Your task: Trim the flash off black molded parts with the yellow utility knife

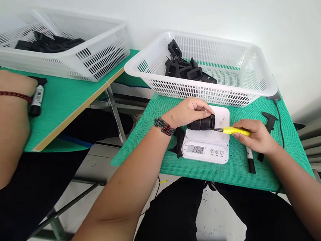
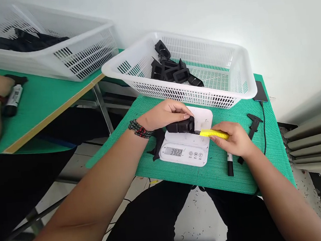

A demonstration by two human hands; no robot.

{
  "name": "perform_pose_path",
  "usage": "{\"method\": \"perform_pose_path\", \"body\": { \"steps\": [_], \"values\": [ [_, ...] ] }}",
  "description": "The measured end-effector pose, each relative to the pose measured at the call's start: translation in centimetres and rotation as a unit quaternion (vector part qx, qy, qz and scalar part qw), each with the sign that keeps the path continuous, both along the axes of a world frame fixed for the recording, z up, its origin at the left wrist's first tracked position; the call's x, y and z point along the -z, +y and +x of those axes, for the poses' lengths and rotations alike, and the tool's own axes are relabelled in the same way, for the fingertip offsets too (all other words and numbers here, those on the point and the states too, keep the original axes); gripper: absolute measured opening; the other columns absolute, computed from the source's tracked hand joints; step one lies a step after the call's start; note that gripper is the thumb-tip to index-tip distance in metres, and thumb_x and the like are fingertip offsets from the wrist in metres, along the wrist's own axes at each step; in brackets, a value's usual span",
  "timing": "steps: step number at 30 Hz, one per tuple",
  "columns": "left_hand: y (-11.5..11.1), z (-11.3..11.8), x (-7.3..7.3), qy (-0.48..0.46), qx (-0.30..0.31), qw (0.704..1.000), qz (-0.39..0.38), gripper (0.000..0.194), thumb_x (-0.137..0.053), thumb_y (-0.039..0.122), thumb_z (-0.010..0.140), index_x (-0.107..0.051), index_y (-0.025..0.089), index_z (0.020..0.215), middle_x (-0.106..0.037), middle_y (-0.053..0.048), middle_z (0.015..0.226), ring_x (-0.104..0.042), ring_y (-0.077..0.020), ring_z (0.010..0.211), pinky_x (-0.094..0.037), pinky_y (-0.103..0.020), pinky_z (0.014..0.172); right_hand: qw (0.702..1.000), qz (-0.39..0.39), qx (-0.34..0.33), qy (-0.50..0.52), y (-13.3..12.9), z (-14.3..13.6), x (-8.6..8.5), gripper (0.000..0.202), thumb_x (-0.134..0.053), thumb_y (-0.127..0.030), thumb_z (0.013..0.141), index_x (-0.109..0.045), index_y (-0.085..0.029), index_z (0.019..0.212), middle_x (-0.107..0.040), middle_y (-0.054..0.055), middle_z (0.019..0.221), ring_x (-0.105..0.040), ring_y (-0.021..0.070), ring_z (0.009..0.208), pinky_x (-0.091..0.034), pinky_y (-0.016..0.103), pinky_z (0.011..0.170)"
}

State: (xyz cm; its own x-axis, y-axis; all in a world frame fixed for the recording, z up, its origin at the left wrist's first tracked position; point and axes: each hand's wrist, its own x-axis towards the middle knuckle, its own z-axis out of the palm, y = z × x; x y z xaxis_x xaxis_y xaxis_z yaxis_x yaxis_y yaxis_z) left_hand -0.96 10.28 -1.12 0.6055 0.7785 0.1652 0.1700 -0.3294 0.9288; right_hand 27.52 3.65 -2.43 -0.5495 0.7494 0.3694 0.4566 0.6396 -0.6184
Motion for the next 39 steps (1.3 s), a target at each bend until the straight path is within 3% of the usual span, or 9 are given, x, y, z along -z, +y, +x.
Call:
{"method": "perform_pose_path", "body": {
  "steps": [39],
  "values": [
    [-0.21, 0.11, -0.34, 0.011, 0.005, 1.0, -0.011, 0.016, -0.068, 0.019, 0.085, -0.08, 0.016, 0.095, -0.079, -0.005, 0.087, -0.07, -0.0126, 0.076, -0.057, -0.024, 0.072, 0.999, 0.023, -0.022, -0.003, 0.01, 0.16, -0.33, 0.018, -0.064, -0.034, 0.098, -0.073, -0.019, 0.105, -0.076, 0.007, 0.085, -0.066, 0.0181, 0.068, -0.051, 0.03, 0.062]
  ]
}}
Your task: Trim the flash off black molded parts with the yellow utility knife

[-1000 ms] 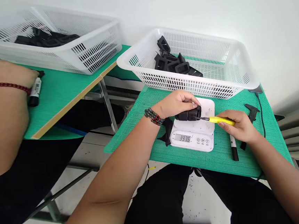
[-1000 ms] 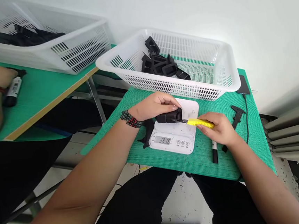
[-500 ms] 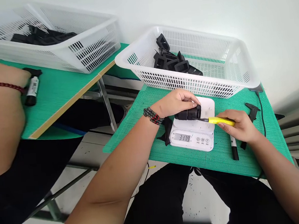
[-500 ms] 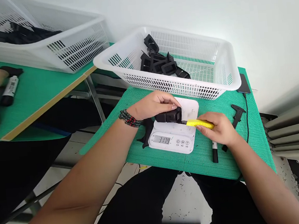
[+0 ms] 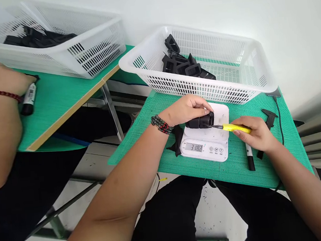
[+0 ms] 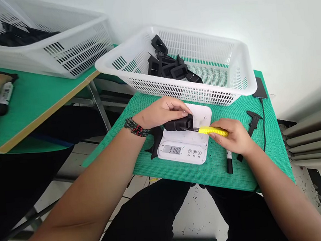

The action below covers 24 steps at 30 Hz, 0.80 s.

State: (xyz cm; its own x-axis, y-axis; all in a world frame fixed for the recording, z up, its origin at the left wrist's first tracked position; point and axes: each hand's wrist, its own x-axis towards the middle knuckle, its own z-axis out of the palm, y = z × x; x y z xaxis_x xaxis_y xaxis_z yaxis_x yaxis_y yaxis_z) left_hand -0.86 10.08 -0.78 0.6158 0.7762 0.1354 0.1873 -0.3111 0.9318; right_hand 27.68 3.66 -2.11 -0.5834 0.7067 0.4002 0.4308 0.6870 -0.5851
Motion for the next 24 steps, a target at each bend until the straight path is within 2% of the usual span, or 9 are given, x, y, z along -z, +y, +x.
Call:
{"method": "perform_pose_path", "body": {
  "steps": [9, 18, 24],
  "values": [
    [-0.01, -0.08, -0.02, 0.009, -0.002, 1.0, 0.01, 0.017, -0.067, 0.019, 0.086, -0.08, 0.017, 0.096, -0.079, -0.004, 0.086, -0.069, -0.0121, 0.075, -0.055, -0.023, 0.068, 1.0, -0.003, 0.009, -0.004, 0.0, 0.01, 0.02, 0.019, -0.064, -0.034, 0.099, -0.073, -0.019, 0.104, -0.075, 0.006, 0.083, -0.066, 0.0178, 0.068, -0.051, 0.03, 0.062],
    [-0.05, -0.05, -0.03, 0.011, -0.001, 1.0, 0.018, 0.016, -0.069, 0.023, 0.087, -0.08, 0.018, 0.096, -0.078, -0.005, 0.091, -0.07, -0.0137, 0.079, -0.057, -0.027, 0.074, 1.0, -0.016, -0.002, 0.003, 0.02, 0.01, 0.06, 0.018, -0.064, -0.033, 0.099, -0.074, -0.019, 0.103, -0.076, 0.007, 0.086, -0.066, 0.0174, 0.068, -0.051, 0.029, 0.062],
    [-0.1, -0.04, -0.11, 0.013, -0.002, 1.0, 0.016, 0.015, -0.069, 0.022, 0.086, -0.08, 0.018, 0.096, -0.078, -0.004, 0.088, -0.069, -0.0132, 0.077, -0.057, -0.026, 0.073, 1.0, -0.019, 0.014, 0.004, 0.02, 0.02, 0.02, 0.018, -0.064, -0.033, 0.098, -0.075, -0.019, 0.103, -0.077, 0.007, 0.085, -0.067, 0.0182, 0.069, -0.052, 0.029, 0.061]
  ]
}}
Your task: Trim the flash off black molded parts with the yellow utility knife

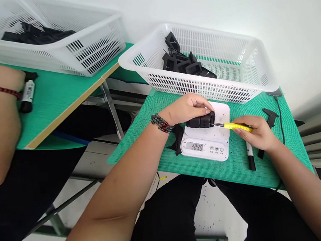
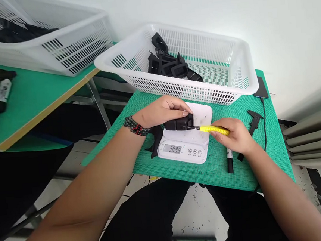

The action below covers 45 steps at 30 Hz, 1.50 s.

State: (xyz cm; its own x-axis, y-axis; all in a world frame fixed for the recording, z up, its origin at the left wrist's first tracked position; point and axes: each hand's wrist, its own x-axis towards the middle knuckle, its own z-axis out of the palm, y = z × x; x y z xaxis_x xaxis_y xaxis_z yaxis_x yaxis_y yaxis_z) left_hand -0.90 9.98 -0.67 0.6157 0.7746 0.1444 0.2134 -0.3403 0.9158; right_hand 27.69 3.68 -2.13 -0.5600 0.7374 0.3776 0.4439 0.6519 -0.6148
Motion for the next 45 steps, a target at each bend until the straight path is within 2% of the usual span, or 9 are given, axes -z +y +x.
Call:
{"method": "perform_pose_path", "body": {
  "steps": [9, 13, 17, 26, 32, 38, 45],
  "values": [
    [-0.04, -0.03, -0.07, 0.007, -0.002, 1.0, 0.004, 0.016, -0.068, 0.022, 0.086, -0.08, 0.017, 0.096, -0.077, -0.004, 0.087, -0.068, -0.0128, 0.076, -0.056, -0.025, 0.071, 1.0, -0.012, -0.002, -0.002, -0.07, -0.04, -0.1, 0.019, -0.064, -0.034, 0.098, -0.076, -0.019, 0.101, -0.077, 0.006, 0.085, -0.067, 0.0177, 0.068, -0.052, 0.029, 0.061],
    [-0.02, -0.05, -0.08, 0.006, 0.002, 1.0, 0.001, 0.016, -0.069, 0.023, 0.086, -0.08, 0.018, 0.097, -0.078, -0.005, 0.089, -0.069, -0.0136, 0.077, -0.057, -0.026, 0.072, 1.0, -0.008, 0.016, -0.003, -0.08, 0.08, -0.17, 0.024, -0.063, -0.038, 0.098, -0.076, -0.019, 0.101, -0.078, 0.008, 0.086, -0.068, 0.0196, 0.069, -0.053, 0.031, 0.062],
    [-0.02, -0.06, -0.1, 0.007, 0.0, 1.0, 0.007, 0.016, -0.069, 0.023, 0.086, -0.08, 0.018, 0.096, -0.078, -0.005, 0.088, -0.069, -0.0135, 0.077, -0.057, -0.026, 0.073, 1.0, -0.024, -0.001, 0.007, -0.07, 0.16, -0.17, 0.029, -0.062, -0.043, 0.098, -0.077, -0.019, 0.1, -0.078, 0.009, 0.087, -0.069, 0.0202, 0.069, -0.053, 0.032, 0.061],
    [-0.07, -0.07, -0.11, 0.01, -0.003, 1.0, -0.011, 0.017, -0.068, 0.022, 0.085, -0.08, 0.018, 0.096, -0.079, -0.005, 0.089, -0.071, -0.0142, 0.079, -0.057, -0.025, 0.071, 1.0, -0.01, 0.025, 0.001, -0.14, 0.02, -0.19, 0.026, -0.063, -0.042, 0.099, -0.077, -0.02, 0.101, -0.078, 0.008, 0.087, -0.07, 0.0208, 0.07, -0.053, 0.032, 0.063],
    [-0.02, -0.12, -0.14, 0.011, -0.001, 1.0, 0.002, 0.016, -0.068, 0.021, 0.085, -0.081, 0.018, 0.095, -0.079, -0.005, 0.088, -0.07, -0.0134, 0.076, -0.056, -0.025, 0.071, 1.0, -0.017, -0.008, -0.005, -0.13, -0.03, -0.1, 0.028, -0.061, -0.042, 0.099, -0.076, -0.019, 0.099, -0.077, 0.008, 0.084, -0.068, 0.0186, 0.067, -0.052, 0.03, 0.06],
    [0.04, -0.11, 0.01, 0.008, -0.001, 1.0, -0.013, 0.017, -0.068, 0.021, 0.085, -0.08, 0.017, 0.096, -0.079, -0.005, 0.088, -0.07, -0.014, 0.077, -0.057, -0.025, 0.07, 1.0, -0.002, 0.023, -0.006, -0.08, 0.01, -0.07, 0.025, -0.062, -0.041, 0.1, -0.076, -0.02, 0.101, -0.078, 0.009, 0.086, -0.069, 0.0202, 0.07, -0.052, 0.032, 0.062],
    [-0.02, -0.1, -0.1, 0.007, 0.0, 1.0, -0.004, 0.016, -0.068, 0.021, 0.085, -0.08, 0.018, 0.095, -0.078, -0.005, 0.087, -0.069, -0.0132, 0.075, -0.057, -0.025, 0.071, 1.0, -0.019, -0.012, -0.009, -0.07, -0.2, -0.02, 0.027, -0.062, -0.043, 0.099, -0.076, -0.02, 0.098, -0.077, 0.008, 0.082, -0.068, 0.0188, 0.066, -0.051, 0.03, 0.059]
  ]
}}
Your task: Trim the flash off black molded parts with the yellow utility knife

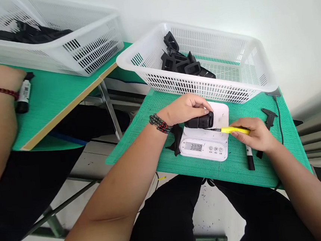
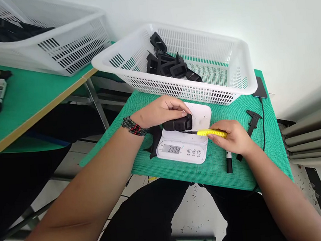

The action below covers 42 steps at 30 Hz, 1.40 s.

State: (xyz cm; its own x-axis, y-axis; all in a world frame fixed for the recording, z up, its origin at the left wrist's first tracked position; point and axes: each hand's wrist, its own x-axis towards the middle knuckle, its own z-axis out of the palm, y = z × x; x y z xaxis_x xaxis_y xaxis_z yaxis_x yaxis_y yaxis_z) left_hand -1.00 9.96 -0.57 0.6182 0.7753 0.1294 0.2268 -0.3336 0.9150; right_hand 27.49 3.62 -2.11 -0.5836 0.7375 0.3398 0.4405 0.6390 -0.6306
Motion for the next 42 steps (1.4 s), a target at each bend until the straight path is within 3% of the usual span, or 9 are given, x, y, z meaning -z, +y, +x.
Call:
{"method": "perform_pose_path", "body": {
  "steps": [21, 29, 35, 42],
  "values": [
    [-0.17, 0.11, -0.27, 0.002, -0.002, 1.0, 0.003, 0.015, -0.067, 0.02, 0.086, -0.08, 0.018, 0.093, -0.078, -0.004, 0.087, -0.069, -0.0125, 0.075, -0.056, -0.024, 0.072, 0.999, 0.014, 0.038, 0.001, 0.12, 0.09, -0.05, 0.028, -0.062, -0.043, 0.099, -0.077, -0.02, 0.098, -0.078, 0.008, 0.083, -0.068, 0.0199, 0.067, -0.052, 0.031, 0.06],
    [-0.14, 0.05, -0.27, 0.008, -0.001, 1.0, 0.009, 0.014, -0.069, 0.02, 0.085, -0.08, 0.019, 0.093, -0.078, -0.004, 0.088, -0.069, -0.0131, 0.077, -0.057, -0.025, 0.074, 1.0, 0.004, 0.004, 0.009, 0.05, 0.11, 0.09, 0.025, -0.063, -0.041, 0.099, -0.076, -0.02, 0.098, -0.078, 0.008, 0.086, -0.07, 0.0197, 0.069, -0.054, 0.031, 0.061],
    [-0.21, 0.08, -0.25, 0.0, -0.005, 1.0, -0.003, 0.014, -0.069, 0.021, 0.085, -0.08, 0.018, 0.093, -0.078, -0.004, 0.087, -0.07, -0.0127, 0.076, -0.057, -0.024, 0.072, 0.999, 0.015, 0.03, 0.01, 0.18, 0.12, 0.09, 0.024, -0.064, -0.039, 0.099, -0.076, -0.019, 0.098, -0.078, 0.007, 0.084, -0.068, 0.0188, 0.067, -0.052, 0.03, 0.06],
    [-0.16, 0.02, -0.26, 0.018, -0.001, 1.0, 0.005, 0.017, -0.066, 0.021, 0.086, -0.08, 0.017, 0.095, -0.079, -0.005, 0.088, -0.07, -0.0131, 0.077, -0.055, -0.023, 0.069, 1.0, -0.002, 0.002, 0.008, 0.27, 0.25, 0.23, 0.023, -0.064, -0.037, 0.098, -0.076, -0.018, 0.098, -0.078, 0.008, 0.086, -0.069, 0.0184, 0.069, -0.052, 0.029, 0.061]
  ]
}}
